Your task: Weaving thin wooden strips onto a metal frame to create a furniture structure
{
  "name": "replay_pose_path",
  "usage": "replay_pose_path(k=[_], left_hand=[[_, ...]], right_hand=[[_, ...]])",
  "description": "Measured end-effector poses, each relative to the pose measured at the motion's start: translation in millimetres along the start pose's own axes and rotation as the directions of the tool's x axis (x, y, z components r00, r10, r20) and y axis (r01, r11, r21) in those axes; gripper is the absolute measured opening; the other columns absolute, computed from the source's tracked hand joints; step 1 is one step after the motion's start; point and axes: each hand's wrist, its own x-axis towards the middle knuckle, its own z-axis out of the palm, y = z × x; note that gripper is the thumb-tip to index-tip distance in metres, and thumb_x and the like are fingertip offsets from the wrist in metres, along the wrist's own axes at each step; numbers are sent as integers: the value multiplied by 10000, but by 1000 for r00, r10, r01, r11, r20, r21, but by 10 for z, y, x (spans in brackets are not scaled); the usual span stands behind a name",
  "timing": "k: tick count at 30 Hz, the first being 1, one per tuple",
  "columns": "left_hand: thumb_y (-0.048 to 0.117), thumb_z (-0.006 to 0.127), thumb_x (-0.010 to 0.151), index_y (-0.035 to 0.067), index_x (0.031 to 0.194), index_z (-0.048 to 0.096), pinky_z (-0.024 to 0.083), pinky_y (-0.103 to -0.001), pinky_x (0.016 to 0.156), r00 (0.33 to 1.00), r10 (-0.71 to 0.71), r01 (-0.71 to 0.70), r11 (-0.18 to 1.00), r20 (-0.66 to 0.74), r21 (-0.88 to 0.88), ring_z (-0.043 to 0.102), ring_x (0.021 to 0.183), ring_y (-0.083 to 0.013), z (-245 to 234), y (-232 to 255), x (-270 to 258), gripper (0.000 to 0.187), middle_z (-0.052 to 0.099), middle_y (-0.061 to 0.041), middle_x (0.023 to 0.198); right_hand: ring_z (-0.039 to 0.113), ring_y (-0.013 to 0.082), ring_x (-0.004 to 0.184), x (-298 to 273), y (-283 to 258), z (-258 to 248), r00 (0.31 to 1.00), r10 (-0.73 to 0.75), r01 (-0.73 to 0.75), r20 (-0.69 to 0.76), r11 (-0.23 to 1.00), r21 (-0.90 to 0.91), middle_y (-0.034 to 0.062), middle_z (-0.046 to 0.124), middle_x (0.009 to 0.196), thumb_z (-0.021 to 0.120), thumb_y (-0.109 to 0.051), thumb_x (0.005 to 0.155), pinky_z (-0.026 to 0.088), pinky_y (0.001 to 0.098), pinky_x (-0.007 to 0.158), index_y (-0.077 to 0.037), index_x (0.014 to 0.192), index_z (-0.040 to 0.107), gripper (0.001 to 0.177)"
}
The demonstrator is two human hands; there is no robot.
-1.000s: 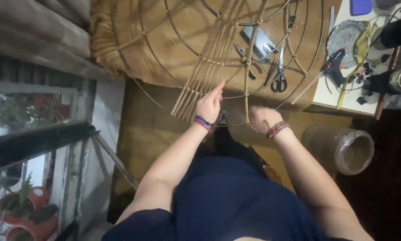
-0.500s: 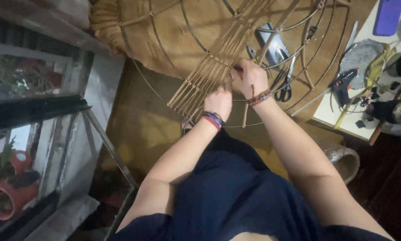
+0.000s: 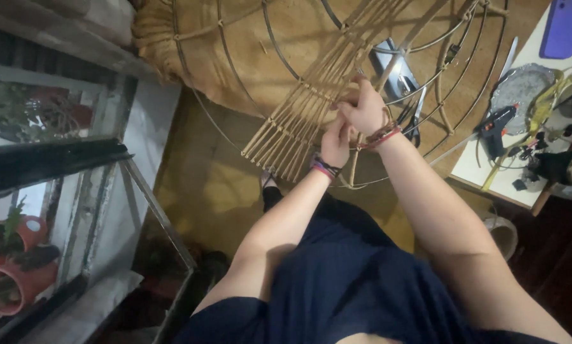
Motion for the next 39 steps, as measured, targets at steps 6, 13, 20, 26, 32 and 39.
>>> replay_pose_path(k=[6, 13, 20, 26, 32, 39], left_hand=[[27, 426, 1072, 122, 1207, 570, 518, -254, 898, 980, -145, 197, 706, 133, -681, 573, 931, -39, 452, -653, 18, 219, 580, 76, 1001], [5, 512, 1014, 35, 1488, 491, 476, -502, 1107, 971, 161, -106, 953, 177, -285, 539, 1321, -365, 283, -740, -266, 475, 561, -286, 1405], [219, 549, 1053, 157, 1476, 580, 549, -208, 917, 816, -290, 561, 610, 500, -560, 576, 1164, -124, -843, 308, -373, 428, 583, -23, 1426], [385, 657, 1026, 180, 1079, 671, 292, -143, 403, 578, -407, 808, 161, 708, -567, 326, 450, -1, -689, -387, 123, 212, 284, 156, 669], [415, 549, 1069, 149, 1035, 654, 402, -149, 442, 541, -539, 840, 314, 646, -442, 375, 473, 5, -896, -608, -432, 287, 283, 152, 628], [441, 484, 1103, 87, 1165, 674, 183, -143, 284, 481, -316, 846, 414, 817, -338, 204, 401, 26, -1257, -173, -460, 407, 201, 139, 574]], right_hand=[[664, 468, 1080, -52, 59, 75, 990, -138, 138, 4, 990, -23, 136, 730, 1200, 565, -186, 920, 519, 618, 934, -91, 1383, 317, 534], [670, 155, 868, -446, -655, -44, 917, 345, 133, -199, 205, 970, 63, 637, 1099, 554, 34, 961, 609, 260, 747, -76, 1084, 534, 166], [658, 114, 651, -1528, -779, 291, 916, 293, 182, -275, 308, 934, 193, 723, 899, 671, -10, 999, 590, 271, 483, -108, 952, 406, 286], [722, 235, 701, -2084, -567, 60, 940, 103, 201, -326, 605, 771, 173, 671, 711, 568, -104, 1084, 610, 353, 666, 19, 983, 634, 173], [518, 161, 364, -2481, -724, -327, 905, 26, 254, -425, 768, 588, 94, 574, 456, 359, -25, 1021, 430, 274, 410, -13, 966, 656, 302], [749, 387, 920, -2459, 463, 1373, 917, 175, -138, 358, 982, -128, 87, 801, 871, 588, -346, 977, 584, 517, 831, -180, 908, 743, 238]])
